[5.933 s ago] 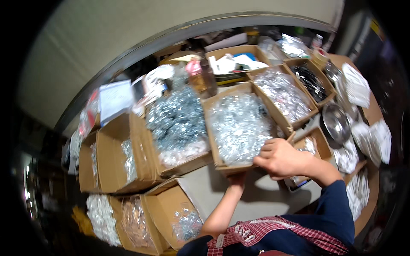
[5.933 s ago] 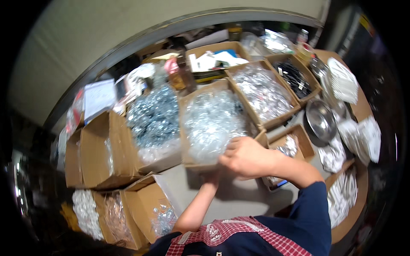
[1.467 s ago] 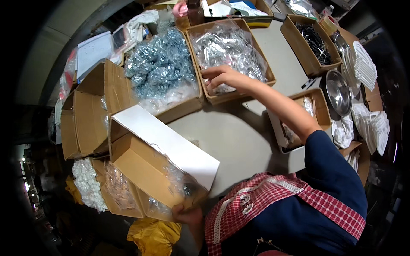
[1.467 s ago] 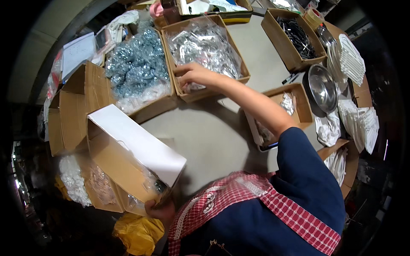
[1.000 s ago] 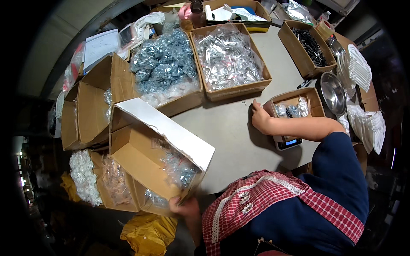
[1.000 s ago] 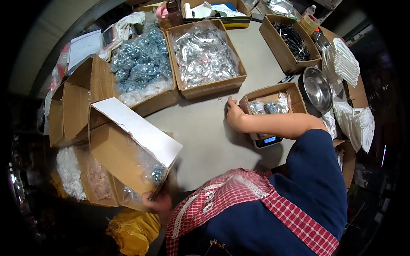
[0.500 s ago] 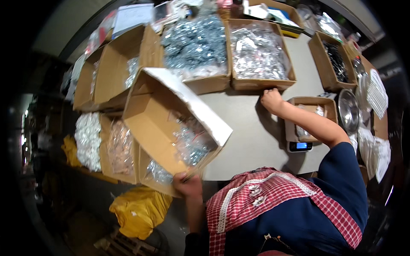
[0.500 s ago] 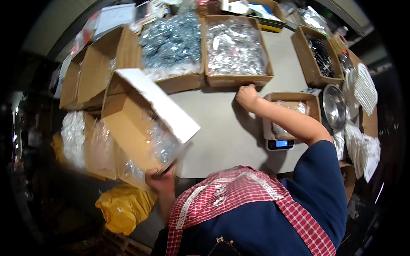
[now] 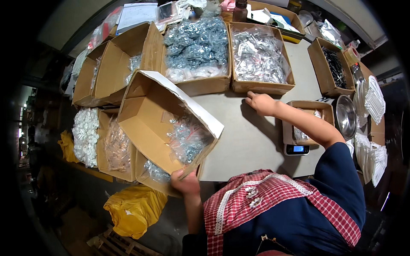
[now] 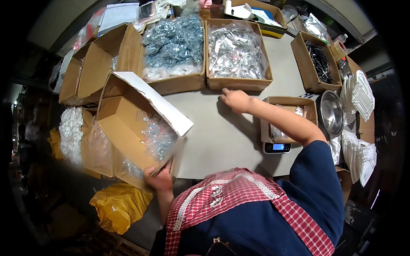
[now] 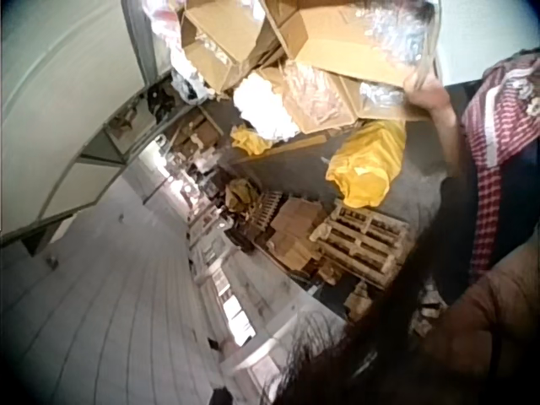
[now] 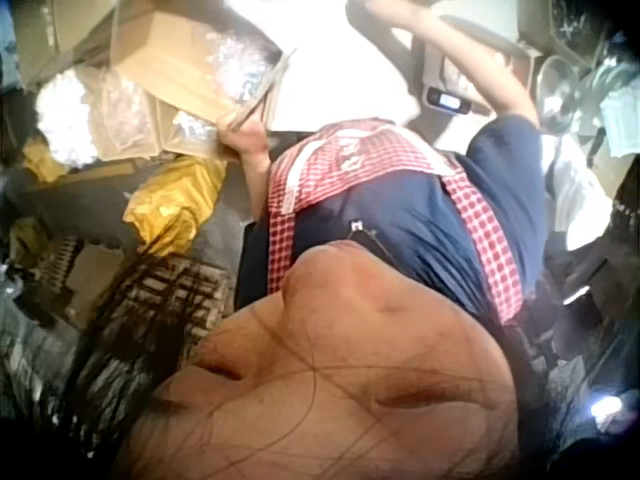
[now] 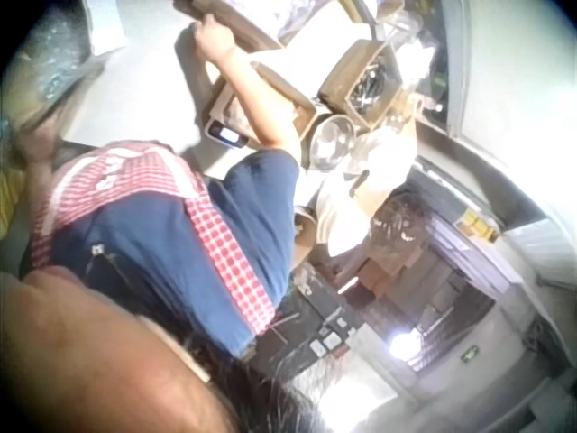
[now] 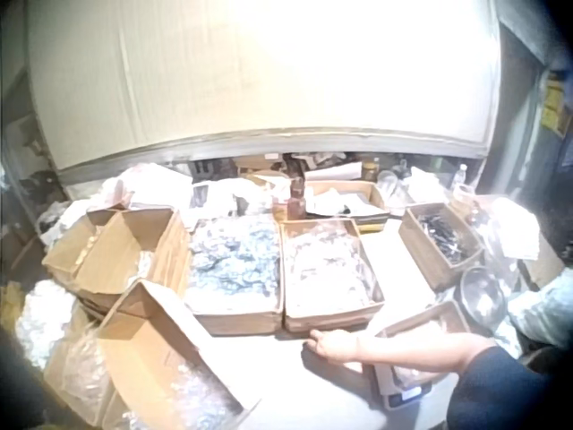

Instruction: The person weighs small metal objects using a digital scale and then sorts various packaged components into cardboard boxes by hand.

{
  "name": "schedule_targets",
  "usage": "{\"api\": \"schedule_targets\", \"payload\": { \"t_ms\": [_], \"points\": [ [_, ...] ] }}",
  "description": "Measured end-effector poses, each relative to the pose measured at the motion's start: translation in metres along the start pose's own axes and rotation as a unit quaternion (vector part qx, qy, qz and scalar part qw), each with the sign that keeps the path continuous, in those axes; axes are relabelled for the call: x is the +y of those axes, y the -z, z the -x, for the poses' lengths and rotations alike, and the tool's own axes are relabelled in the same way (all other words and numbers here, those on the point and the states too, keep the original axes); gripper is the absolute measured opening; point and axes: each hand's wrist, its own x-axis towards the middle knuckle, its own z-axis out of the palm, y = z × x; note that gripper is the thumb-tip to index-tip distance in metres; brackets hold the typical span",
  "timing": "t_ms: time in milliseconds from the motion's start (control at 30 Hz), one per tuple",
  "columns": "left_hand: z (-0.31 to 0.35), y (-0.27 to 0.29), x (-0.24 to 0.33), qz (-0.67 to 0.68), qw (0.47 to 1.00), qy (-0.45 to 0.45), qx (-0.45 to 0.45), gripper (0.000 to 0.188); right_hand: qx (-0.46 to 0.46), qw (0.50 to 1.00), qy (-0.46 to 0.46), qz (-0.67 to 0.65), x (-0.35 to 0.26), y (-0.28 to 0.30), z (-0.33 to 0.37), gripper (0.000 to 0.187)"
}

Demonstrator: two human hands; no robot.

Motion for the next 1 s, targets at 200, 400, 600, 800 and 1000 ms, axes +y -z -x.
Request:
{"api": "schedule_targets", "payload": {
  "t_ms": [200,400,600,800,1000],
  "points": [
    [-0.015,0.029,-0.023,-0.093,0.995,-0.042,-0.009,0.054,-0.037,0.998,-0.011,-0.056,0.002,-0.003,0.002,0.053],
    [-0.025,0.041,-0.019,0.329,0.944,0.024,0.012,0.036,0.01,0.999,-0.012,-0.046,-0.004,-0.011,0.012,0.046],
    [0.008,0.016,0.043,0.273,0.959,-0.027,0.07,0.059,0.177,0.9,0.136,-0.375,-0.04,0.13,0.038,0.016],
    [0.006,0.05,0.088,0.347,0.924,-0.109,0.119,0.066,0.197,0.585,0.453,-0.644,-0.093,0.232,0.106,0.012],
    [0.02,0.075,0.099,0.313,0.931,-0.157,0.1,0.066,0.201,0.539,0.514,-0.636,-0.106,0.252,0.136,0.013]
  ]
}}
